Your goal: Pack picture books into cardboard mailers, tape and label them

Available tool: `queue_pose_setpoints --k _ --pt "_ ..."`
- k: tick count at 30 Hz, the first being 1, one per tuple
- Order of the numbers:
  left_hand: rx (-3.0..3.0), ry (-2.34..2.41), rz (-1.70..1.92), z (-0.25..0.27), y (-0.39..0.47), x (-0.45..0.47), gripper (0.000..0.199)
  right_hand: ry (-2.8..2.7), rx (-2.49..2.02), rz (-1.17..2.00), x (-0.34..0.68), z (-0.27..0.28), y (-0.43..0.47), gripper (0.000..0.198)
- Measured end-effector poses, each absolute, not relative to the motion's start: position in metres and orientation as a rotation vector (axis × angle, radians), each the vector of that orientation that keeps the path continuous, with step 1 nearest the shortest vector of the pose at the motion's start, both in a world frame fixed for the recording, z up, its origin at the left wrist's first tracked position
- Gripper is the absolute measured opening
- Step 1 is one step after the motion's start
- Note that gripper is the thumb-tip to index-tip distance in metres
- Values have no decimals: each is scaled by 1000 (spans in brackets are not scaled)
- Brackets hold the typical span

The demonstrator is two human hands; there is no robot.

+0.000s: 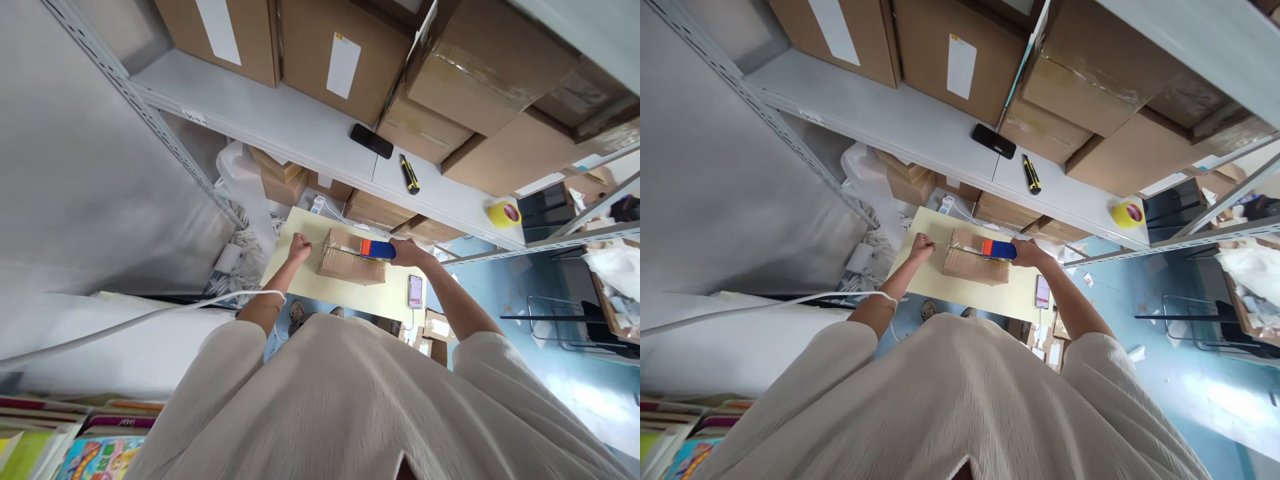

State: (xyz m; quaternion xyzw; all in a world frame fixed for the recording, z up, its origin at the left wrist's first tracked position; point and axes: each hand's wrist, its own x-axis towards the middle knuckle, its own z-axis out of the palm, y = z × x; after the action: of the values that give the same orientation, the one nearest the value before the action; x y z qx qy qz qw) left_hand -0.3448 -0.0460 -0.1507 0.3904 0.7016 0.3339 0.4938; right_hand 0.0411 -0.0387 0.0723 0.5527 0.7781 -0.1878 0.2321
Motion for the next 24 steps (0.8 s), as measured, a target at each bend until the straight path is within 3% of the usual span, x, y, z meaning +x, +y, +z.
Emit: queue_pose_setpoints --k 11,19,24 --pt "911 1666 705 -149 -51 -319 38 2084 1564 -538 41 68 -44 37" --pt "924 1687 666 -147 -53 -307 68 2077 1594 -556 43 65 -46 36" --pt "1003 1683 648 -145 -55 -307 48 2072 1602 -581 46 62 -46 36"
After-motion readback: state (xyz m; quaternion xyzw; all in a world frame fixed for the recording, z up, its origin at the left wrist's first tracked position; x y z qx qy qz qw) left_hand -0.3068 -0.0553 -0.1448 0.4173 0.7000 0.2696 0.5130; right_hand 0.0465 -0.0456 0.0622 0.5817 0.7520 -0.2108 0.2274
